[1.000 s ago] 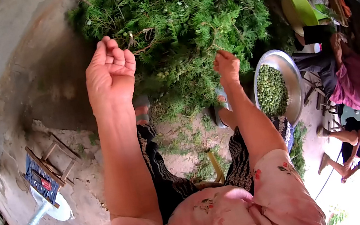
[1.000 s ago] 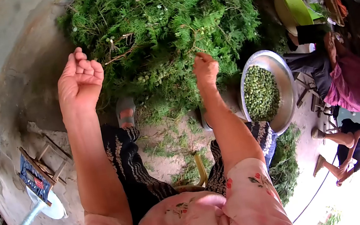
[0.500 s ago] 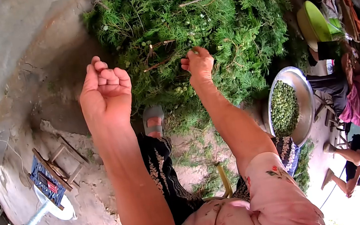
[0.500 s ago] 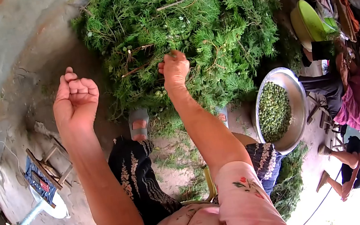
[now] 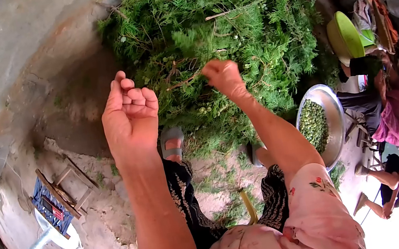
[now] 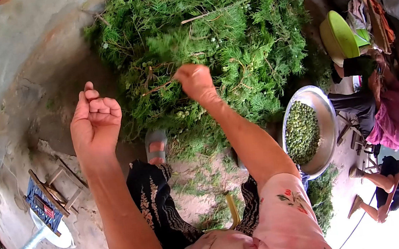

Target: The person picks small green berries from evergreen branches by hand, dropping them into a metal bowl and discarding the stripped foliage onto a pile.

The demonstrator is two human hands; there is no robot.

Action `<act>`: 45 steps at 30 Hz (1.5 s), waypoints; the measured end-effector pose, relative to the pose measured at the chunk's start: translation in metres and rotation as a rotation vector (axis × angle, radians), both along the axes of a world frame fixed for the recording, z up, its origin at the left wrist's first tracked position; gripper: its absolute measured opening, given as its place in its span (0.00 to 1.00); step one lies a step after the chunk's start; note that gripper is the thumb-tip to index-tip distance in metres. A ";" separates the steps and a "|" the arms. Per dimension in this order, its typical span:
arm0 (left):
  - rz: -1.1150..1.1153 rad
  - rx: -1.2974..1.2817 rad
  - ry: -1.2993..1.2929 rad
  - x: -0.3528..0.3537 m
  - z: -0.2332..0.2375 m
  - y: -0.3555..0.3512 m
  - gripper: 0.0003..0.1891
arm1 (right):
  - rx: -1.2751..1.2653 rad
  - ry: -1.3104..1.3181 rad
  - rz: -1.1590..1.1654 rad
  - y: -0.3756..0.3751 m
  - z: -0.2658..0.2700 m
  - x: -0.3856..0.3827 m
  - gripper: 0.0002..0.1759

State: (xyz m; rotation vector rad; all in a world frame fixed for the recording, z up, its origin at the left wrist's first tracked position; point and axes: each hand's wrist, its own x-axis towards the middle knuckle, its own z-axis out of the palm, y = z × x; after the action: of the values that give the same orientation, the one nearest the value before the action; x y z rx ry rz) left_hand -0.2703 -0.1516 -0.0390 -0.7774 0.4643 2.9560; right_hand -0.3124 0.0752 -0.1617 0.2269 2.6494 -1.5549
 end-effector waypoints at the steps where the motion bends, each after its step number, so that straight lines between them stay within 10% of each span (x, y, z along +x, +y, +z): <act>1: -0.002 0.003 0.005 0.000 -0.001 0.000 0.09 | 0.094 -0.024 0.146 -0.001 0.004 0.007 0.07; 7: -0.015 0.013 0.039 0.001 -0.001 0.000 0.09 | 0.208 0.028 0.378 0.002 0.023 0.022 0.07; 10: -0.024 0.007 0.046 0.001 -0.001 0.004 0.09 | 0.064 -0.366 0.460 0.005 0.035 0.021 0.09; 12: -0.040 0.023 0.051 0.000 -0.003 0.005 0.09 | -0.267 -0.239 -0.258 0.004 0.035 0.013 0.10; 21: -0.062 0.029 0.031 0.000 -0.003 0.011 0.08 | -1.263 -0.257 -0.720 -0.012 0.009 -0.054 0.16; 29: -0.117 -0.246 -0.017 0.000 0.005 0.028 0.08 | -0.605 -0.162 -0.357 -0.025 0.078 0.010 0.07; 36: -0.632 -0.832 0.195 0.015 0.027 0.058 0.19 | 0.051 0.292 -0.060 -0.030 0.135 0.079 0.04; 45: -0.389 -0.585 0.155 0.021 0.017 0.085 0.10 | 0.148 0.464 0.094 -0.020 0.145 0.106 0.08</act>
State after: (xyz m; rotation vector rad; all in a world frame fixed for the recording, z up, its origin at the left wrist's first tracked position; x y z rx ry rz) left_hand -0.2492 -0.0669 -0.0224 -0.4125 1.3542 2.5273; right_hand -0.2069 0.0556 -0.0166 -0.2864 3.0659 -1.5372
